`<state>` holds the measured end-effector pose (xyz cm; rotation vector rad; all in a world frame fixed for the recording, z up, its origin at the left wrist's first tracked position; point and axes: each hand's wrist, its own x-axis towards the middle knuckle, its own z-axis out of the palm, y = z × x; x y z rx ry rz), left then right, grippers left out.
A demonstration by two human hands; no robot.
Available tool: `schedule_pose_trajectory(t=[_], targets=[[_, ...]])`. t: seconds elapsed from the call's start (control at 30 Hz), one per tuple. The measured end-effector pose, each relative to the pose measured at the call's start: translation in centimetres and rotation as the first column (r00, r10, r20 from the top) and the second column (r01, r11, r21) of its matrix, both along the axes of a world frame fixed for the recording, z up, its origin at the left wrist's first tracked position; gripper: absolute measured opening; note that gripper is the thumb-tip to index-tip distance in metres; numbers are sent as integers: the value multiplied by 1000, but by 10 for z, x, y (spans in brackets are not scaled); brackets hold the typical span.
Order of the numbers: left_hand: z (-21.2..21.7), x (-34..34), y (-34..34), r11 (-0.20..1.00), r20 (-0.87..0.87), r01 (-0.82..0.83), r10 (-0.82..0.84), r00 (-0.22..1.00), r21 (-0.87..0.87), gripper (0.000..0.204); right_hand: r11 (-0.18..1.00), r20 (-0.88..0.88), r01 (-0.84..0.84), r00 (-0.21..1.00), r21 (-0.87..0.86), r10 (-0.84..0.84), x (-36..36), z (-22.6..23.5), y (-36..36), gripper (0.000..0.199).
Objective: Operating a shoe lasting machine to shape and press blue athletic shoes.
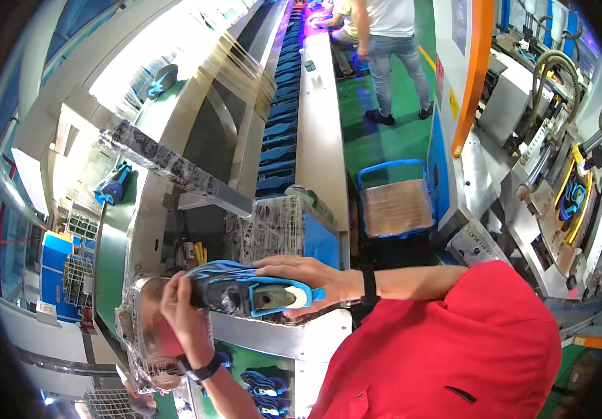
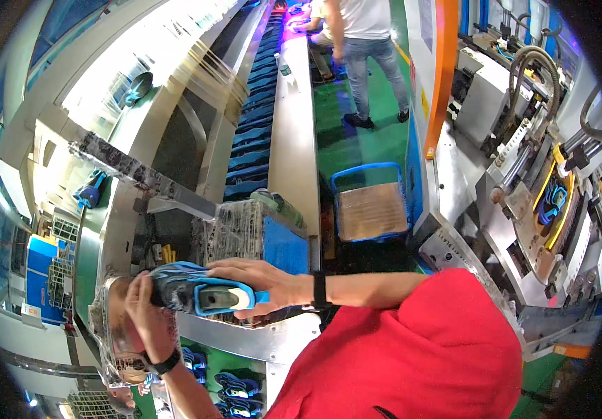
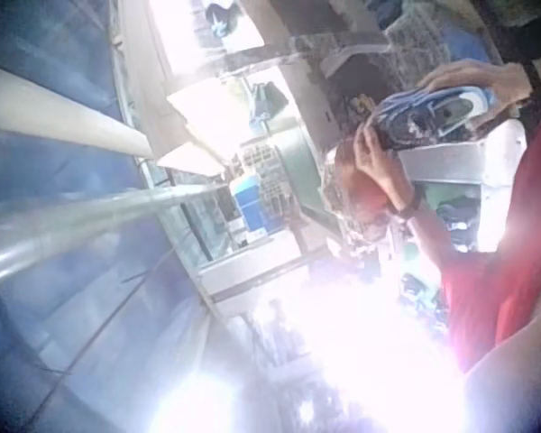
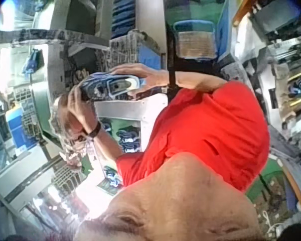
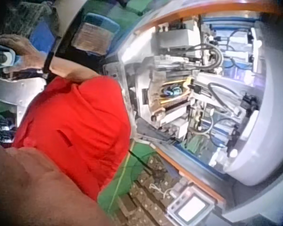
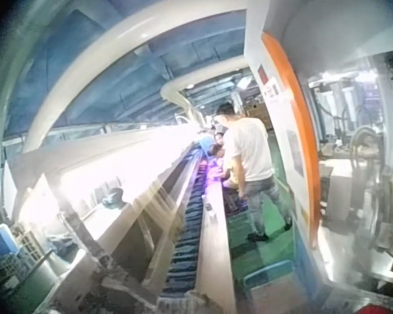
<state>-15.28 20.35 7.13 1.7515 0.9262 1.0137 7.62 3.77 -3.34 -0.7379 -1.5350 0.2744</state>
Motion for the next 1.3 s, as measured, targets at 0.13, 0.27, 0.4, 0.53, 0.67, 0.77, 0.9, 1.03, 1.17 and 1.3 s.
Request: schedule_pose_trajectory(t=[0.13, 0.27, 0.4, 0.53, 0.67, 0.77, 0.9, 1.03, 1.17, 1.3], targets=[[-64, 38, 10, 988, -6, 41, -42, 999, -146, 46, 971, -83, 167, 980, -169, -183, 5, -26, -14, 79], [-100, 43, -1, 1000, -128, -7, 8, 992, 3, 62, 903, -17, 320, 941, -288, -339, 2, -31, 1, 73], [-117, 27, -33, 977, -288, 31, 32, 957, 213, 67, 892, -17, 350, 929, -286, -370, -5, -33, 15, 74], [-124, 26, -55, 942, -342, 38, 83, 936, 334, 69, 893, -29, 359, 925, -271, -380, -10, -35, 18, 72], [-127, 30, -63, 867, -384, 34, 184, 905, 497, 77, 920, -26, 248, 963, -303, -268, -4, -11, 9, 72], [-125, 27, -64, 881, -332, 12, 166, 929, 474, 80, 826, 64, 115, 993, -553, -96, 6, 26, 1, 87], [-124, 24, -63, 875, -364, 21, 179, 914, 483, 87, 879, 285, 236, 951, -415, -122, 3, 71, 16, 90], [-126, 22, -61, 881, -311, 17, 149, 939, 473, 89, 633, 654, 533, 754, -561, -55, -27, 94, 60, 64], [-128, 17, -58, 885, -272, 28, 113, 956, 465, 90, 581, 798, 671, 599, -460, -60, -36, 98, 80, 61], [-129, 13, -55, 890, -249, 37, 87, 965, 455, 87, 589, 819, 693, 567, -416, -87, -37, 93, 76, 63]])
